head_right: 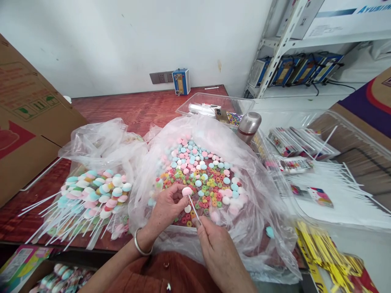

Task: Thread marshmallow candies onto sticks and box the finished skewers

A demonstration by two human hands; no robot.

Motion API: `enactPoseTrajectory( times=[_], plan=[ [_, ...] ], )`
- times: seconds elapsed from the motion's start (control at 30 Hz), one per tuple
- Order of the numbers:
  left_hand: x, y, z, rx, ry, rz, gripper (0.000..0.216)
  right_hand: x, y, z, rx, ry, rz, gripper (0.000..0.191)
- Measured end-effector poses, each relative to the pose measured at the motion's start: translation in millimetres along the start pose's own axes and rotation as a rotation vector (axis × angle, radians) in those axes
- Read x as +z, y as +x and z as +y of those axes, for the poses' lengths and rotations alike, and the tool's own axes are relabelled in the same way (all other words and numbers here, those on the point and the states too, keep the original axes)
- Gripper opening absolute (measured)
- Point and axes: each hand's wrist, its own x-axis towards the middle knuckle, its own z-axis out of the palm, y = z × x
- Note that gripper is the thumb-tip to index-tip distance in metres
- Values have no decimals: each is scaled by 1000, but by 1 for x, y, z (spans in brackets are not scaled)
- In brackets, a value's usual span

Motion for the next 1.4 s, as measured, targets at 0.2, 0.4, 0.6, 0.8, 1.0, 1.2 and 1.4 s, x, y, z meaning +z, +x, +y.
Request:
enactPoseTrajectory(
  times=[0.2,0.4,0.6,0.8,1.0,1.2,1.4],
  plan=[
    [2,-3,-5,138,123,-9,17,2,2,-3,48,184,32,37],
    [4,-4,-5,254,225,19,16,11,4,-3,79,280,63,37],
    [5,-6,-8,302,180,-45,22,11,5,-5,112,296,22,36],
    [8,-12,-10,323,164,-107,21,13,13,-1,85,225,71,35],
    [2,-25,-18,472,303,-220,33,19,23,17,38,279,90,41],
    [-11,-5,-16,400,493,-122,49,4,25,37,144,-42,264,41],
    [1,58,-4,510,989,-33,21,-7,30,40,122,-259,320,36]
  ],
)
